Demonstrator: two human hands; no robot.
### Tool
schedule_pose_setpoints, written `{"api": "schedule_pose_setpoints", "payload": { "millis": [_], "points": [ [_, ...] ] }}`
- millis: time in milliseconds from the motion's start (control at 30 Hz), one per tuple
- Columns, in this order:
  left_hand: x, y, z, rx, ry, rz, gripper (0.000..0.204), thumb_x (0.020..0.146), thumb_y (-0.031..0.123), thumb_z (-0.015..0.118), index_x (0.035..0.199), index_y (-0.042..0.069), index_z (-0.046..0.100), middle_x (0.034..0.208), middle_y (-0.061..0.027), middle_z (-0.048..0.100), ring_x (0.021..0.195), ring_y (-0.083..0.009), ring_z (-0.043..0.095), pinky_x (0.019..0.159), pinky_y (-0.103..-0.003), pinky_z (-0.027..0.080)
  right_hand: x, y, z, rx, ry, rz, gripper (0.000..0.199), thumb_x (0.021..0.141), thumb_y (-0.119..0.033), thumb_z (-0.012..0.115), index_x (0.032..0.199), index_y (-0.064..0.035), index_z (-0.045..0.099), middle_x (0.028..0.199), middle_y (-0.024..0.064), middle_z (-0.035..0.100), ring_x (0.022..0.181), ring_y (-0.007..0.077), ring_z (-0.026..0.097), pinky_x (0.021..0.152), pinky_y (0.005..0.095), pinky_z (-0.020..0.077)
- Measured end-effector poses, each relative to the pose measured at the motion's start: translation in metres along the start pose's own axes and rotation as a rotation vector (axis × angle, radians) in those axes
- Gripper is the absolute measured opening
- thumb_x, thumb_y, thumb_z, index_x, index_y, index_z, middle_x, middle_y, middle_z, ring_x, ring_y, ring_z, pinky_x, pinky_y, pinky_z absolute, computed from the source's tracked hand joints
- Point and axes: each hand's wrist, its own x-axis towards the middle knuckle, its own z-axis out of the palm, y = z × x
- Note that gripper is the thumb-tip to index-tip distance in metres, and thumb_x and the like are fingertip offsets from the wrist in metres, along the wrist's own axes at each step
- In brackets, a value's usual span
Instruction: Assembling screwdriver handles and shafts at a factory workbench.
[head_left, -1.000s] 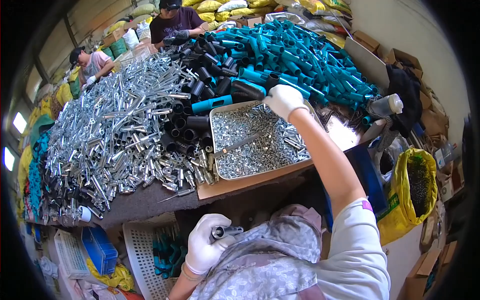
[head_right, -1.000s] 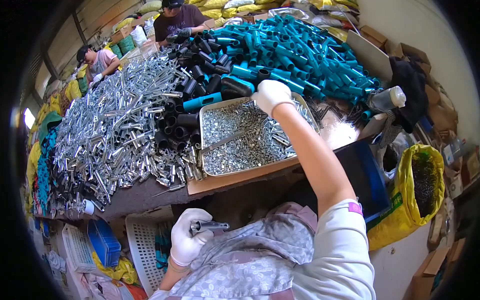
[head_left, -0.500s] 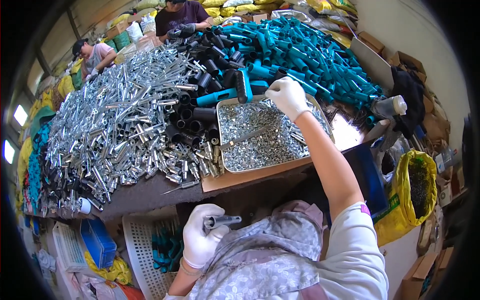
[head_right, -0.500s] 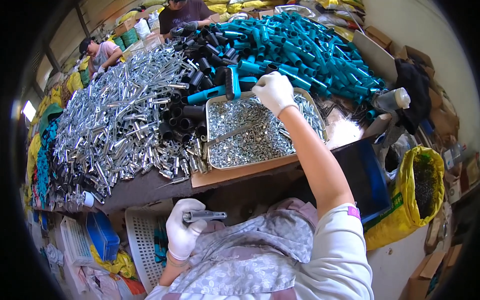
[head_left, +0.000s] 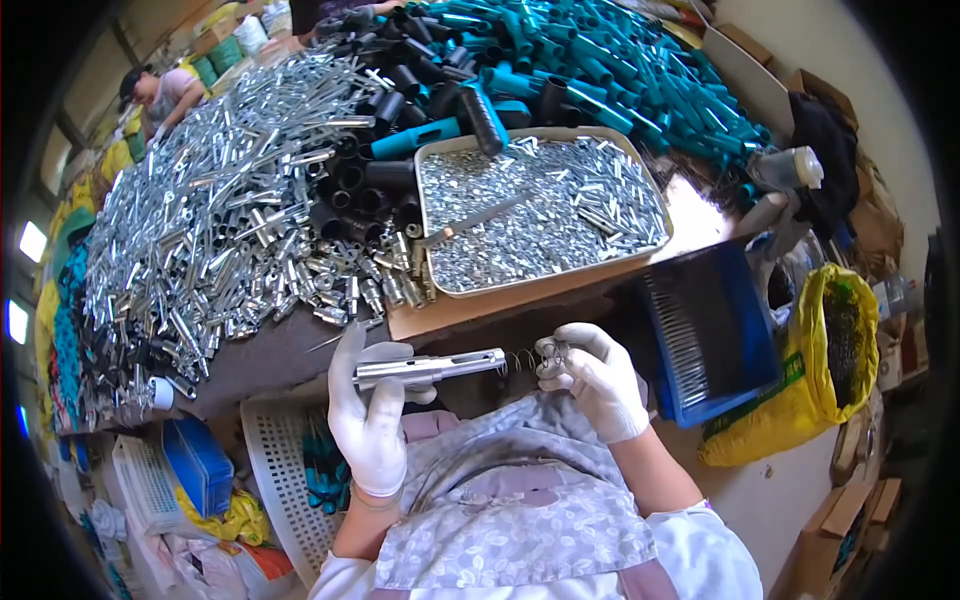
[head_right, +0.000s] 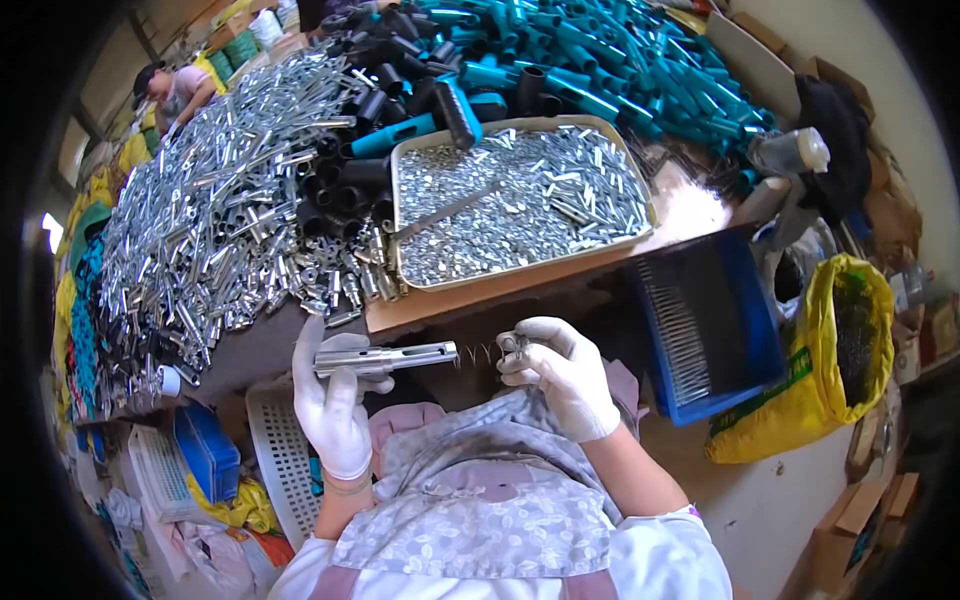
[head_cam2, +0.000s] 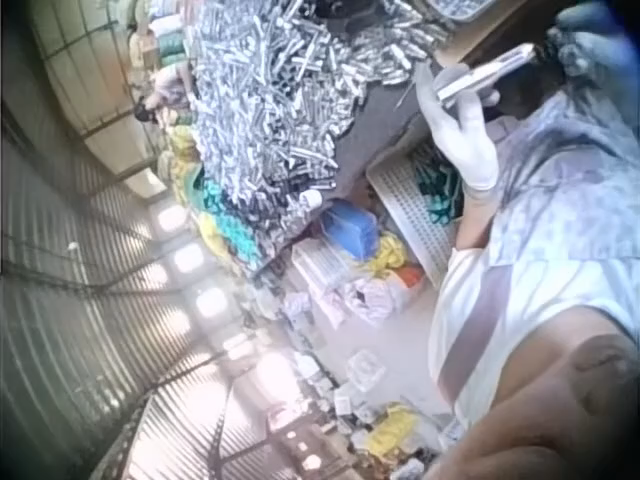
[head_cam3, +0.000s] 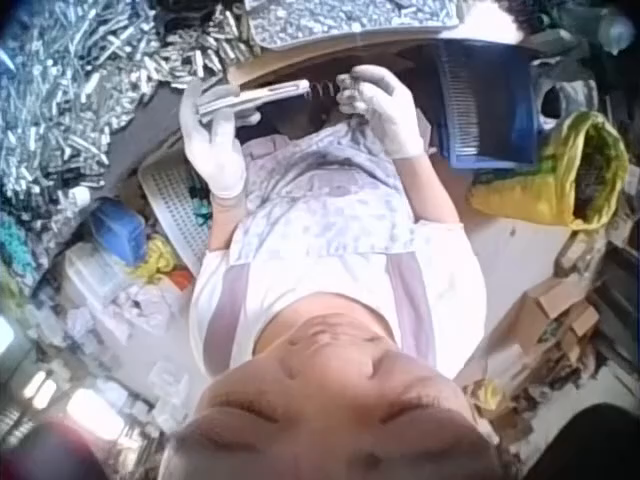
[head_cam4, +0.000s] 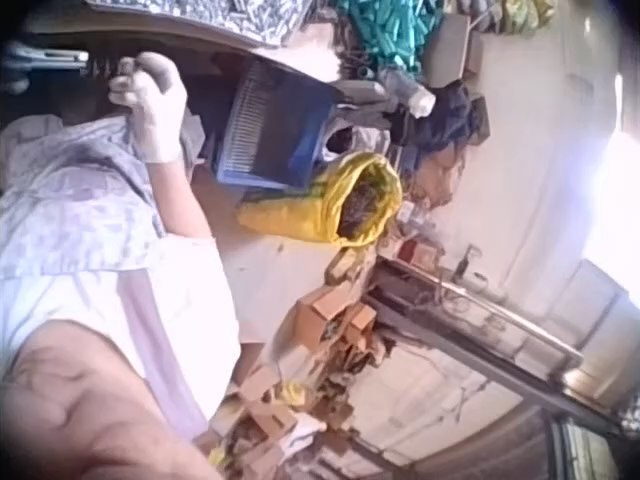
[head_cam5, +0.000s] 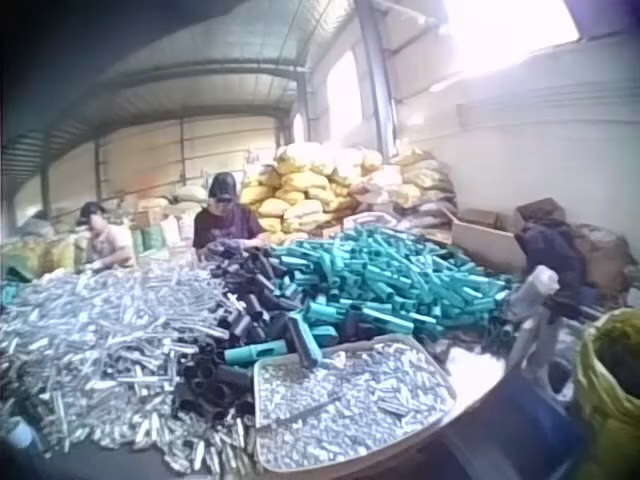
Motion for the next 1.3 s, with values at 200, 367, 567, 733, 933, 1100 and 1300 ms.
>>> {"api": "schedule_pose_setpoints", "payload": {
  "millis": [200, 367, 567, 733, 933, 1100, 1300],
  "points": [
    [-0.014, -0.015, 0.004, -0.013, -0.172, -0.12, 0.072, 0.098, 0.033, 0.072, 0.149, -0.006, 0.041, 0.122, -0.0214, 0.065, 0.098, -0.0288, 0.073, 0.077, -0.036, 0.062, -0.009, 0.006, -0.001, -0.049, -0.141, 0.133, 0.04, 0.094, -0.014, 0.073, 0.126, 0.0056, 0.06, 0.124, 0.0188, 0.068, 0.104, 0.0264, 0.072, 0.09, 0.0405, 0.0608],
    [0.013, -0.005, -0.008, 0.662, -0.662, 0.107, 0.044, 0.077, 0.003, 0.072, 0.12, -0.001, 0.07, 0.109, -0.0191, 0.072, 0.093, -0.0293, 0.074, 0.084, -0.035, 0.058, -0.011, -0.001, -0.016, -0.121, -0.176, 0.068, 0.032, 0.093, -0.008, 0.071, 0.122, 0.005, 0.064, 0.125, 0.0182, 0.068, 0.104, 0.0234, 0.071, 0.091, 0.0372, 0.0596],
    [0.001, -0.018, 0.026, 0.82, -0.845, 0.228, 0.046, 0.073, 0.018, 0.084, 0.115, 0.005, 0.074, 0.086, -0.0141, 0.072, 0.071, -0.0286, 0.07, 0.065, -0.035, 0.056, -0.025, 0.016, -0.02, -0.473, -0.289, 0.039, 0.032, 0.09, -0.004, 0.065, 0.122, 0.0009, 0.068, 0.112, 0.0101, 0.073, 0.101, 0.0165, 0.067, 0.095, 0.0328, 0.0535],
    [-0.013, -0.039, 0.032, 0.76, -0.832, 0.108, 0.035, 0.072, 0.012, 0.084, 0.103, 0.0, 0.076, 0.087, -0.0169, 0.073, 0.073, -0.0299, 0.071, 0.068, -0.034, 0.056, -0.016, -0.021, -0.064, -0.913, -0.287, -0.25, 0.028, 0.088, -0.011, 0.069, 0.113, -0.0014, 0.072, 0.112, 0.0151, 0.073, 0.104, 0.0249, 0.07, 0.096, 0.0382, 0.0541],
    [-0.023, -0.048, 0.046, 0.756, -0.604, -0.206, 0.028, 0.075, 0.005, 0.078, 0.101, -0.003, 0.074, 0.089, -0.0158, 0.075, 0.075, -0.0204, 0.072, 0.074, -0.031, 0.057, 0.067, -0.076, -0.287, -1.345, 0.616, -0.406, 0.019, 0.088, -0.014, 0.067, 0.102, -0.0054, 0.077, 0.1, 0.0164, 0.076, 0.094, 0.033, 0.073, 0.086, 0.0391, 0.0567],
    [-0.031, -0.053, 0.047, 0.754, -0.488, -0.375, 0.027, 0.076, 0.006, 0.079, 0.101, -0.001, 0.073, 0.085, -0.014, 0.074, 0.073, -0.0158, 0.07, 0.072, -0.03, 0.056, 0.129, -0.048, -0.339, -1.807, 0.494, -0.235, 0.022, 0.084, -0.012, 0.062, 0.099, -0.0122, 0.078, 0.107, 0.0172, 0.072, 0.1, 0.0386, 0.068, 0.088, 0.047, 0.0548],
    [-0.025, -0.057, 0.066, 0.819, -0.521, -0.357, 0.027, 0.075, 0.006, 0.078, 0.1, -0.002, 0.073, 0.085, -0.0134, 0.074, 0.073, -0.0156, 0.07, 0.072, -0.029, 0.055, 0.176, -0.011, -0.399, -2.074, 0.319, -0.418, 0.049, 0.086, -0.004, 0.053, 0.132, -0.0134, 0.065, 0.108, 0.0232, 0.071, 0.097, 0.0414, 0.07, 0.086, 0.0506, 0.0567]
  ]
}}
